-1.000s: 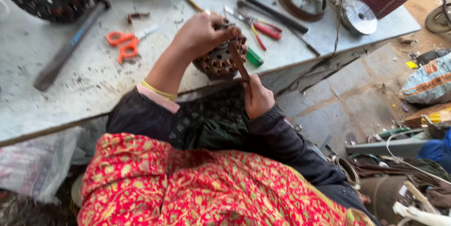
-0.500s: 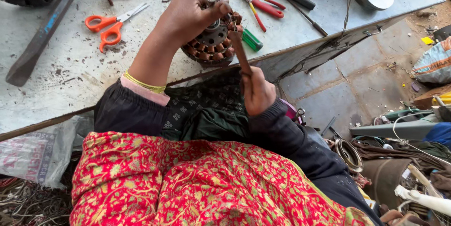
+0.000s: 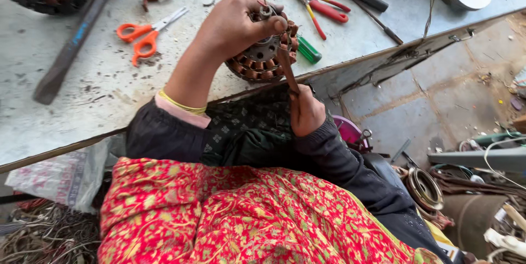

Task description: The person retrieves pliers from a bucket and uses them to adjust copper windings on a motor armature. They then switch to a metal rod to continue pressing and shaping the windings on the same component.

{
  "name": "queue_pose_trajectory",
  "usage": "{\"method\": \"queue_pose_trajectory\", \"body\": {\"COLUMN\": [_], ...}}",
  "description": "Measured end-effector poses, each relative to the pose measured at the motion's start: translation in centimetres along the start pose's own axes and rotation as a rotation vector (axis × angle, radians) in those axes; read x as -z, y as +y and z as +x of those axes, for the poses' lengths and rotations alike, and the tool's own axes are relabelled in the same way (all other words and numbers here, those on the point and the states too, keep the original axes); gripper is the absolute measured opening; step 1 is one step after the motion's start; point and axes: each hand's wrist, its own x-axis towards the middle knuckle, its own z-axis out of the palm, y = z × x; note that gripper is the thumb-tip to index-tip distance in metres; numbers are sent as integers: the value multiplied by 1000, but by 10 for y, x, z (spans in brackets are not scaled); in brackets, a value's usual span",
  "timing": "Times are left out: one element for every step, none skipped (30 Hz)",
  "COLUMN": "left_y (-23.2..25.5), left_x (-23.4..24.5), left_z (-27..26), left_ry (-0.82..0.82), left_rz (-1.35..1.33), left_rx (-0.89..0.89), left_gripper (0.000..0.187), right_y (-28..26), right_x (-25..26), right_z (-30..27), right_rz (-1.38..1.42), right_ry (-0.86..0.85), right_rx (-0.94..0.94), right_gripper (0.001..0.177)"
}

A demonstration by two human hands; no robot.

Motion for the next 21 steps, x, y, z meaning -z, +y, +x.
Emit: {"method": "queue_pose_trajectory", "body": {"left_y": [2,3,3,3,2,0,-3,-6,-8,-11,-13,-14,-15,-15,-15,-14,-13,-12,-11,-9,-8], "left_x": [0,1,3,5,4,4,3,2,0,0,-1,-1,0,0,0,0,0,0,0,1,2], "left_z": [0,0,1,2,2,3,3,2,0,1,1,0,1,1,2,2,1,0,0,1,2], "left_ry": [-7,-14,-19,-24,-34,-29,-26,-23,-16,-8,-1,-3,0,2,0,-2,-6,-1,5,10,12], "left_rz": [9,19,6,-6,-28,-19,-16,-13,-25,-38,-50,-47,-41,-36,-26,-16,-4,-24,-43,-62,-46], "left_rx": [19,39,53,67,90,69,53,36,26,16,2,3,1,-2,10,23,38,20,-1,-21,-44], "left_gripper": [106,106,107,109,110,110,110,110,110,110,109,108,108,107,106,105,103,103,102,102,101], "right_y": [-3,-6,-10,-12,-15,-17,-19,-20,-20,-19,-19,-19,-19,-19,-19,-19,-19,-18,-16,-14,-11], "right_x": [0,2,5,7,11,14,18,22,25,25,23,20,18,16,14,12,10,8,6,6,5], "right_z": [0,0,1,5,6,7,7,7,7,10,13,16,18,20,21,21,21,21,21,20,19], "right_rz": [14,37,57,78,111,144,175,154,134,114,83,53,22,27,33,39,16,-7,-29,-29,-32], "right_ry": [-6,10,27,45,56,66,69,56,42,27,38,48,58,46,32,18,9,0,-8,-16,-26], "right_rx": [-19,3,26,49,-22,-93,-169,-158,-152,-146,-79,-12,61,45,30,15,6,-2,-9,-8,-6], "right_gripper": [17,17,18,18,15,13,10,11,13,14,15,16,17,17,17,17,17,17,17,17,18]}}
